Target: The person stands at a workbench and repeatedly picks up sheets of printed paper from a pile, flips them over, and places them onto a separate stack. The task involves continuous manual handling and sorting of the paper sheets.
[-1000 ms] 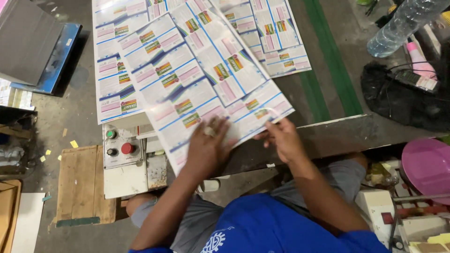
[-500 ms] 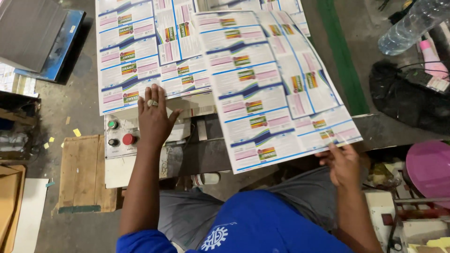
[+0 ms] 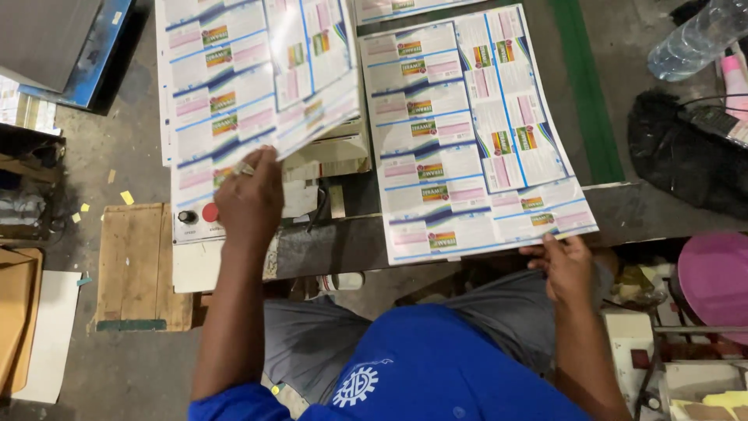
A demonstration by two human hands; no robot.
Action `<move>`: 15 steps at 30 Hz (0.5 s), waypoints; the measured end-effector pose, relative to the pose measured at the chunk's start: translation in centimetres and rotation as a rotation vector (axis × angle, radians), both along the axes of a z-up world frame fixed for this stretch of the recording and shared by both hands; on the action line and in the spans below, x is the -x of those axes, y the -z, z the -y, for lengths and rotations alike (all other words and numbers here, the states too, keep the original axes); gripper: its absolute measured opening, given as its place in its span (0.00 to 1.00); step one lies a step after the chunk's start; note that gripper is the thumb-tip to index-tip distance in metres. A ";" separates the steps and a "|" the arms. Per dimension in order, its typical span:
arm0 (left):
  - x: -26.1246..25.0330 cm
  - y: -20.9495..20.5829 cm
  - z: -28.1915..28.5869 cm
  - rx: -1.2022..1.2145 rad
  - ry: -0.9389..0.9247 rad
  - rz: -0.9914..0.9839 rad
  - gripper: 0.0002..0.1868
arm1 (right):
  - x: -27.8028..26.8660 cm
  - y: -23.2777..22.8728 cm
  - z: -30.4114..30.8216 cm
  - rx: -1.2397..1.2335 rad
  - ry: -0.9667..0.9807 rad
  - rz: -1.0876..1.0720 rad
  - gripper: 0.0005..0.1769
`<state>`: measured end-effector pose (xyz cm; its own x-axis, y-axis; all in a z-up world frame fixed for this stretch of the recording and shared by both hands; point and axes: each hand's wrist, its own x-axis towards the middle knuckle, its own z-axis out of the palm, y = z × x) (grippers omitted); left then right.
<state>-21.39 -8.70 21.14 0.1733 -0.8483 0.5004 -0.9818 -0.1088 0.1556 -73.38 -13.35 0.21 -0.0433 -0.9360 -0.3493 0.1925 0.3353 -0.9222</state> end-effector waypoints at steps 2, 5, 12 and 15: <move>1.8 -0.8 -0.7 0.075 0.051 0.048 0.06 | -1.6 -0.4 1.7 0.018 -0.021 -0.003 0.14; 3.4 -1.0 -1.2 0.125 0.104 0.088 0.07 | -3.1 0.4 5.0 0.044 -0.045 -0.005 0.14; 4.0 -0.4 -2.0 0.168 0.145 0.022 0.11 | -5.9 -1.9 9.5 0.062 -0.084 0.074 0.20; 4.4 1.1 -2.5 0.189 0.218 -0.039 0.13 | -6.9 -2.2 8.0 0.023 -0.123 0.045 0.28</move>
